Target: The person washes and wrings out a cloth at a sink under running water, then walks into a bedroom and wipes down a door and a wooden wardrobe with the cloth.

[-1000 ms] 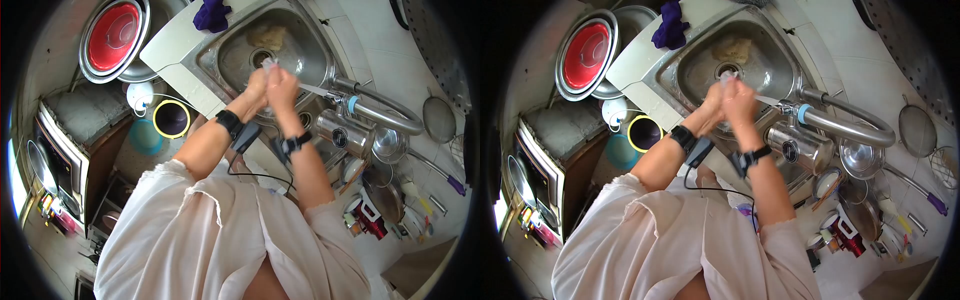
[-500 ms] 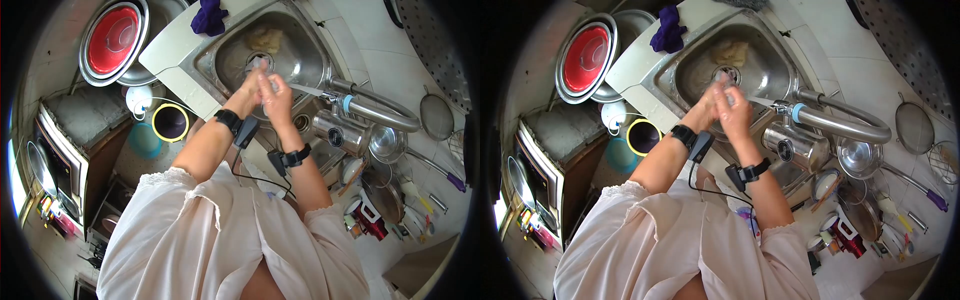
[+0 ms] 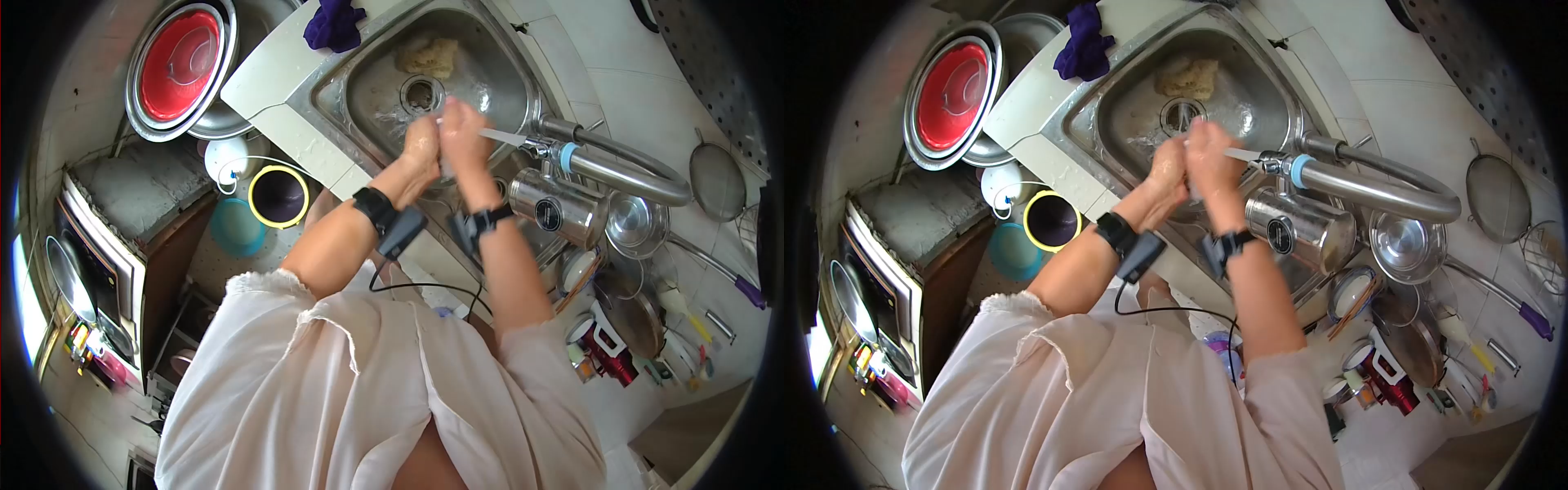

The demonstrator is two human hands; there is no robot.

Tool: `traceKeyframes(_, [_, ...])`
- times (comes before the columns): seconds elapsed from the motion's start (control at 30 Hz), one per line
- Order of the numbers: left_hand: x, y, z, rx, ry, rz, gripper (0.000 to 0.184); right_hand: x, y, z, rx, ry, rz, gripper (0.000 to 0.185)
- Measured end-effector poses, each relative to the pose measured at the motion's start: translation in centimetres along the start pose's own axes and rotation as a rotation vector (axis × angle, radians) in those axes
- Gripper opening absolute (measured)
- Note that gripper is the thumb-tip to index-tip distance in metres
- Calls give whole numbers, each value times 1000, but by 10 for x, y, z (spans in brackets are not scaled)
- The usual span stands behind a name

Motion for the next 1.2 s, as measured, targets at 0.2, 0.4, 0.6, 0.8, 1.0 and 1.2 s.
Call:
traceKeyframes(0.2, [-8, 10, 19, -27, -29, 162, 24, 18, 17, -21, -115, 53, -55, 33])
traceKeyframes(0.4, [2, -13, -22, -140, 41, 330, 27, -49, 0, 2, 82, -40, 22, 42])
traceKeyframes(0.6, [-55, -19, -5, 172, -32, 131, 34, -96, 27, 2, 40, -399, 732, 47])
traceKeyframes(0.8, [-48, -6, -24, 175, -78, -7, 43, -94, 47, -1, -21, -242, 987, 48])
traceKeyframes(1.0, [-55, 21, -38, 180, -159, -34, 47, -72, 41, -22, -4, -214, 1045, 37])
traceKeyframes(1.2, [-40, 1, -29, 17, 115, -198, 46, -53, 31, -63, 274, -382, 1244, 37])
Point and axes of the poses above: each hand's wrist, its own z-axis towards the middle knuckle, its own y-axis out of the back of the hand, x = y × z, the point moved 4 cm from there along z, towards the middle knuckle, and after that the axes turned 15 degrees about -z, right-handed, at the moved point
